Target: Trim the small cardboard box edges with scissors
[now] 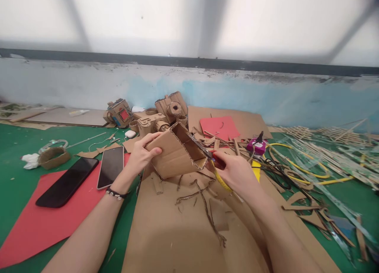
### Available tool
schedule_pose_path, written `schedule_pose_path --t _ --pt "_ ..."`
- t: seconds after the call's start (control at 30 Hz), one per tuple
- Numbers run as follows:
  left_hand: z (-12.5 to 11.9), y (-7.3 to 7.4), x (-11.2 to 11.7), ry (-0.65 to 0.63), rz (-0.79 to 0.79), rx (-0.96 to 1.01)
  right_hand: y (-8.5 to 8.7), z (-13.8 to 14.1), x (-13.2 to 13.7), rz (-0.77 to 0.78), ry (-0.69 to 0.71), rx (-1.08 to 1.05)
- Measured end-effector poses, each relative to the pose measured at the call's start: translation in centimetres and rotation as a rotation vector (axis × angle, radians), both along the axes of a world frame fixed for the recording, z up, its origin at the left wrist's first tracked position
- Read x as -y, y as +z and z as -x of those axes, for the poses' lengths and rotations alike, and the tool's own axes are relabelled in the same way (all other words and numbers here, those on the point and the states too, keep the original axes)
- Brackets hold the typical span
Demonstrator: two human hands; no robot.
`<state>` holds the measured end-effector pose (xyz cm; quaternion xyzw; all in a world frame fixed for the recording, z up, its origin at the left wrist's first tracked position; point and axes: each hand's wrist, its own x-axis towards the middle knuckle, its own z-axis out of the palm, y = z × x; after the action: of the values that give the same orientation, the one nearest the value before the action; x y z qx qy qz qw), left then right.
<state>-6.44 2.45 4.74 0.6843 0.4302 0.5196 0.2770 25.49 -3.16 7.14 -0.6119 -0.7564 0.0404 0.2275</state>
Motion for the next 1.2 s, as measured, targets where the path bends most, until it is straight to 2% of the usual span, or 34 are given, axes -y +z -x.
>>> schedule_pose_path --t 0.2,0.5,0.6,0.73,0.83,0.93,1.1,1.2 --pt "-0.7 0.3 0.6 -0.038 -0.008 -0.015 -0.3 -0.2 0.1 -0.078 0.055 0.005" --pt "-0.6 0.8 0.8 -0.043 -0.029 -0.050 0.6 0.2 1.0 -0.017 0.111 -0.007" --pt "-0.6 0.9 0.9 -0.051 -0.036 -0.043 0.7 0.3 1.2 -0.002 0.072 0.037" --pt "-0.6 0.9 0.9 -0.029 -0.054 -0.035 0.9 0.5 1.2 0.007 -0.075 0.178" --pt "-0.6 0.9 0.9 -0.015 -0.030 -0.028 1.1 0.5 1.1 -0.004 -0.132 0.247" --pt "-0.6 0.9 1.0 -0.039 0.007 -0.011 1.1 0.4 1.1 -0.004 -0.113 0.218" --pt "-0.9 0.9 1.1 -0.118 0.017 -0.041 0.8 0.5 1.2 -0.064 0.014 0.104" --pt "-1.0 1.0 1.3 -0.118 0.018 -0.046 0.7 0.8 1.2 -0.083 -0.045 0.115"
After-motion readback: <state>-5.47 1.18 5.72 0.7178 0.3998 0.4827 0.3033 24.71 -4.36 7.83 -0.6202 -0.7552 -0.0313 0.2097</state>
